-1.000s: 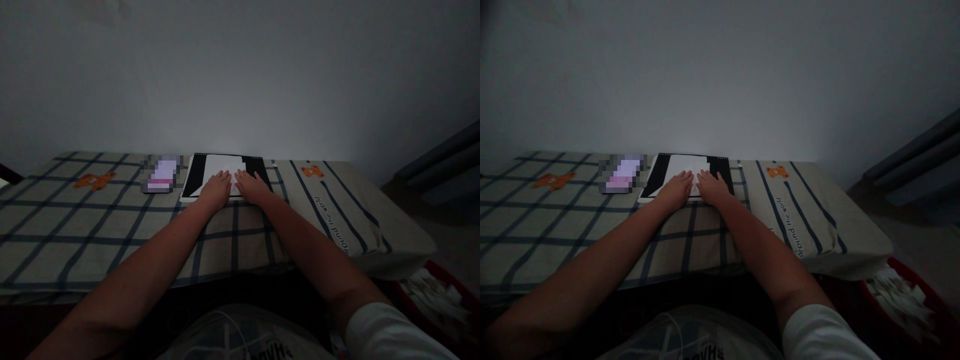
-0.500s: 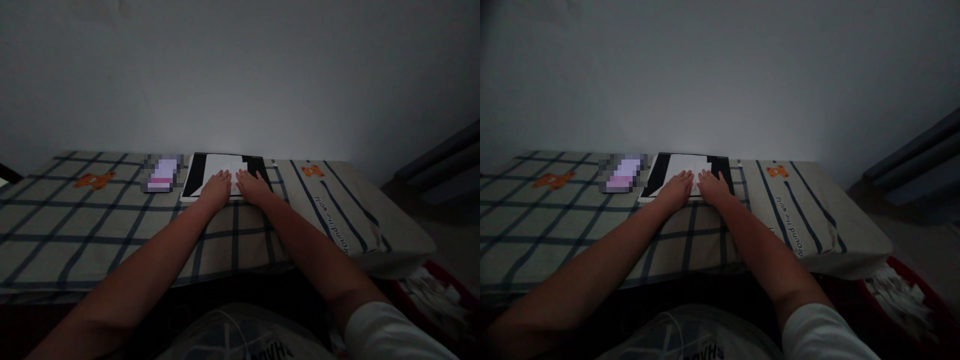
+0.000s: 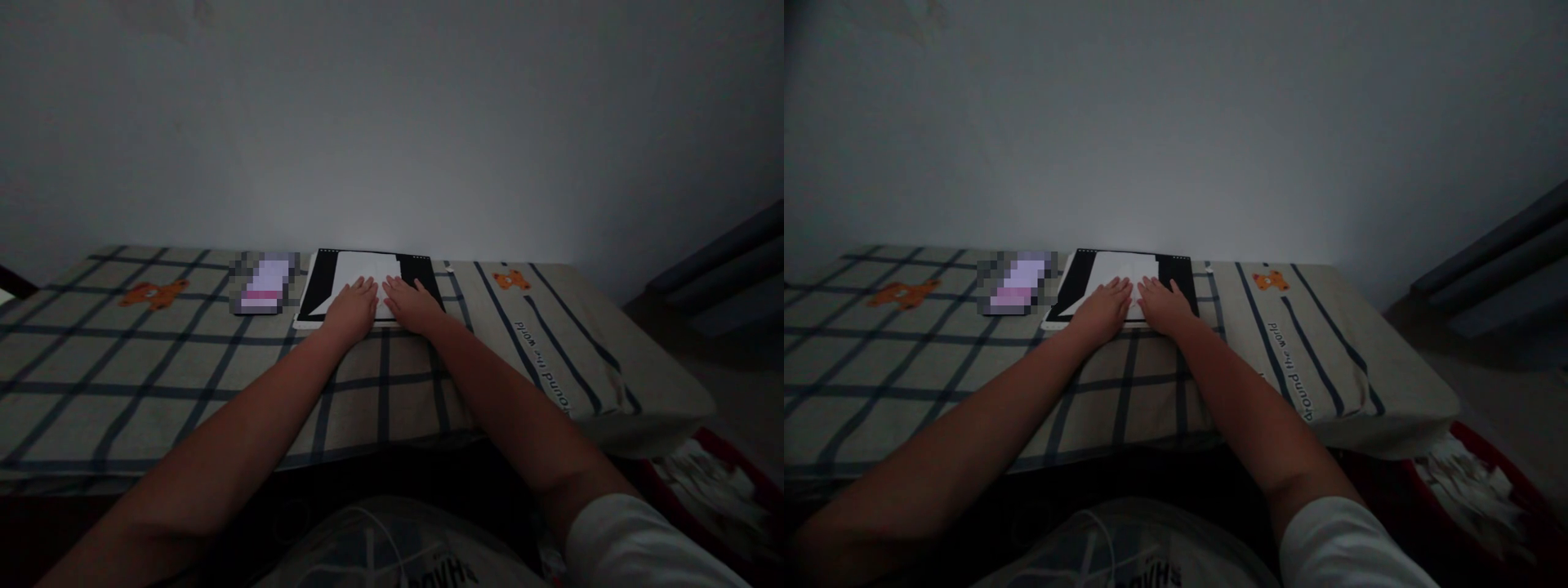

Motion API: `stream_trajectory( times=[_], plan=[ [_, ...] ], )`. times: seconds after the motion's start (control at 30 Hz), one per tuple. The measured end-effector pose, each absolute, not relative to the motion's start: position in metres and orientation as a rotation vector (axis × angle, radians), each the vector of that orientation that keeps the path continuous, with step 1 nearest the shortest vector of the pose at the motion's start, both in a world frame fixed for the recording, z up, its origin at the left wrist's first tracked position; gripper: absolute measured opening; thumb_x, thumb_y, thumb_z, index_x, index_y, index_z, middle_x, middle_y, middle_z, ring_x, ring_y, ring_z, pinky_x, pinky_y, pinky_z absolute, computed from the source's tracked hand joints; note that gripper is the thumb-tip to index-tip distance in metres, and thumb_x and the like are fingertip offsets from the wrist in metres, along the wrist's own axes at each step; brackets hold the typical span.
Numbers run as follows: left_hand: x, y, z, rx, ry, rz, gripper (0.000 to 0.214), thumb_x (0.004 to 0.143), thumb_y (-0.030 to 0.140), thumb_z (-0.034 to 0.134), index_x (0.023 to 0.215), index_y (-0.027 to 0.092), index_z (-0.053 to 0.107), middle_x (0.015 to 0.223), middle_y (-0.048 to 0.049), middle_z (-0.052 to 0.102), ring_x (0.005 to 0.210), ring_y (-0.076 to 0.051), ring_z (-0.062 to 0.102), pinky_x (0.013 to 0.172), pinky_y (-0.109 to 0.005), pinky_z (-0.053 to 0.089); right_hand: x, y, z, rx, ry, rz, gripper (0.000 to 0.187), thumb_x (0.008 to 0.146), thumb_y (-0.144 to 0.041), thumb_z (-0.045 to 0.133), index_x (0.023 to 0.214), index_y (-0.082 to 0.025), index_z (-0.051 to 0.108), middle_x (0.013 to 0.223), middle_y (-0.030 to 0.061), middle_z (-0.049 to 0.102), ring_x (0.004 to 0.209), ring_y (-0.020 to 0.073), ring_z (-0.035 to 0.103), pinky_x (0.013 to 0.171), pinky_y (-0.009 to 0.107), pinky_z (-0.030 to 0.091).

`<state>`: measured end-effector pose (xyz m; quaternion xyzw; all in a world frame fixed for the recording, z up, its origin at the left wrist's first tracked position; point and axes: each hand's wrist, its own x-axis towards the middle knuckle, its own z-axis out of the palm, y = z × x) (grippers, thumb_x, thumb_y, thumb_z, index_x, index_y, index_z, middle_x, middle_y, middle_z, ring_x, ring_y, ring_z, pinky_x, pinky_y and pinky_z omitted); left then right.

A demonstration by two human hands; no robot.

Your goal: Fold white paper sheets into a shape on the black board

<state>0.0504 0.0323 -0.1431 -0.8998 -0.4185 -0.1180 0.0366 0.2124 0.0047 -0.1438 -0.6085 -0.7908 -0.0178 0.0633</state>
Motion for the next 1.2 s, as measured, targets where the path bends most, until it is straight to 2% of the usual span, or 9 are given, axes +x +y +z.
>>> stream_trajectory(
  times=[0.5, 0.73, 0.93, 1.2],
  plan=[
    [0.0542, 0.0335, -0.1424, -2.764, -1.320, -0.292, 0.048, 0.100, 0.020, 0.028, 0.140, 0.002, 0.046, 0.150, -0.0172, 0.041, 0.141, -0.031, 0.035, 0.113, -0.047, 0.033, 0.2058, -0.0012, -0.1412, -1.917, -2.361, -0.046, 0.052, 0.100, -0.028, 0.025, 0.148, -0.011, 0.035, 0.157, 0.0128, 0.030, 0.145, 0.0246, 0.028, 0.116, 0.056, 0.023],
    [0.0531, 0.0328, -0.1438, -2.762, -1.328, -0.343, 0.047, 0.099, 0.020, 0.029, 0.140, 0.003, 0.046, 0.150, -0.0160, 0.042, 0.141, -0.030, 0.034, 0.114, -0.047, 0.031, 0.2096, -0.0001, -0.1416, -1.894, -2.368, -0.081, 0.052, 0.100, -0.028, 0.026, 0.148, -0.012, 0.034, 0.158, 0.0121, 0.030, 0.145, 0.0246, 0.028, 0.116, 0.057, 0.022],
    [0.0521, 0.0348, -0.1464, -2.744, -1.316, -0.423, 0.048, 0.099, 0.020, 0.028, 0.141, 0.005, 0.045, 0.151, -0.0146, 0.041, 0.142, -0.030, 0.033, 0.115, -0.051, 0.029, 0.2107, 0.0019, -0.1443, -1.810, -2.412, -0.107, 0.052, 0.099, -0.027, 0.026, 0.147, -0.011, 0.037, 0.157, 0.0119, 0.032, 0.145, 0.0241, 0.030, 0.116, 0.055, 0.023],
    [0.0526, 0.0353, -0.1456, -2.782, -1.294, -0.364, 0.048, 0.099, 0.021, 0.029, 0.141, 0.003, 0.045, 0.150, -0.0154, 0.042, 0.141, -0.029, 0.035, 0.115, -0.046, 0.031, 0.2100, 0.0049, -0.1450, -1.860, -2.374, -0.027, 0.053, 0.100, -0.031, 0.025, 0.149, -0.012, 0.034, 0.158, 0.0115, 0.030, 0.145, 0.0247, 0.028, 0.116, 0.056, 0.023]
  ],
)
